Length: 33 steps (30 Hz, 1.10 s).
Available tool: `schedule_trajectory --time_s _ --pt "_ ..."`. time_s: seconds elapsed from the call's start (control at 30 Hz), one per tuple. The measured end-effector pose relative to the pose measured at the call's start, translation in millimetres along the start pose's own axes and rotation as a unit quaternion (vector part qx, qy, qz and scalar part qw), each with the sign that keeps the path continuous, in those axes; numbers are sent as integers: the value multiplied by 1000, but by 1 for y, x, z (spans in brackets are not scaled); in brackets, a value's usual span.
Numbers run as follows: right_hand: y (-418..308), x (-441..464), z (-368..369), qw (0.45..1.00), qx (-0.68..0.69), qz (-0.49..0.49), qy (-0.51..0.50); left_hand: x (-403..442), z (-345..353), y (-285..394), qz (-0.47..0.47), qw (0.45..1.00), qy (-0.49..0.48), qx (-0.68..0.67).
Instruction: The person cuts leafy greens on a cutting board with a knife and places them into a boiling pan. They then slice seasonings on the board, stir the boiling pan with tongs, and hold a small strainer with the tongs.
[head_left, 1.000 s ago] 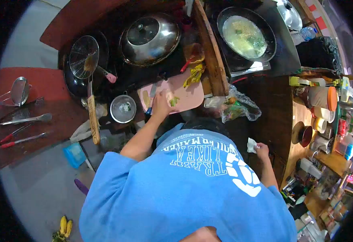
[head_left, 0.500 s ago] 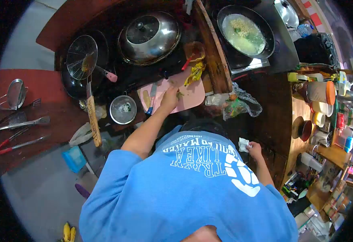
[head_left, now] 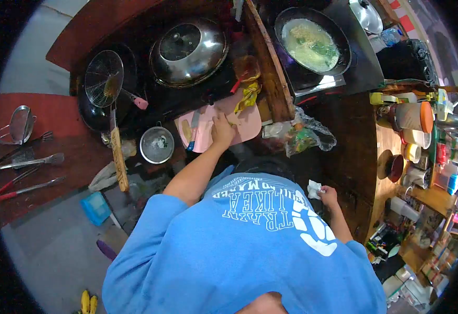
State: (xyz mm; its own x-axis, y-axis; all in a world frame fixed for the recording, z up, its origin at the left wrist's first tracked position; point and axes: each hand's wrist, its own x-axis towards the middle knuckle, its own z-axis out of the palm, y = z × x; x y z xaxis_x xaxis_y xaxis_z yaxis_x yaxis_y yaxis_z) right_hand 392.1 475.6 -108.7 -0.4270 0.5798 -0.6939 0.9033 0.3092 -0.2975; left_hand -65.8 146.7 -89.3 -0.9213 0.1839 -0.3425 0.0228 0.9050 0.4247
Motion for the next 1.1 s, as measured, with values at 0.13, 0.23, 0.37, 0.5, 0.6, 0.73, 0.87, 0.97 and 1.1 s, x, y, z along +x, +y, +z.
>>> schedule_trajectory --time_s 0.13,0.23,0.37,0.5,0.6,0.73,0.87,0.97,1.1 --pt "-1 1 -6 999 -26 -21 21 7 3 2 9 999 13 -33" --pt "2 1 -10 1000 -15 -1 15 7 3 3 28 999 21 -34" --pt "7 0 -15 1000 -10 17 -4 10 9 2 67 997 26 -1" --pt "21 8 -15 1000 -19 1 2 15 14 1 92 996 8 -10" --pt "17 10 -23 999 -13 -21 31 20 9 2 108 994 33 1" --pt "8 18 -41 999 -34 10 7 39 11 -31 116 991 68 8" --pt "11 28 -45 999 -37 3 16 41 -11 -58 -156 902 -96 -392" --pt "-1 23 -53 1000 -3 24 -6 19 -60 -34 -110 852 -73 -506" --pt "26 36 -29 999 -13 -25 30 9 -159 82 -7 842 -39 -538"
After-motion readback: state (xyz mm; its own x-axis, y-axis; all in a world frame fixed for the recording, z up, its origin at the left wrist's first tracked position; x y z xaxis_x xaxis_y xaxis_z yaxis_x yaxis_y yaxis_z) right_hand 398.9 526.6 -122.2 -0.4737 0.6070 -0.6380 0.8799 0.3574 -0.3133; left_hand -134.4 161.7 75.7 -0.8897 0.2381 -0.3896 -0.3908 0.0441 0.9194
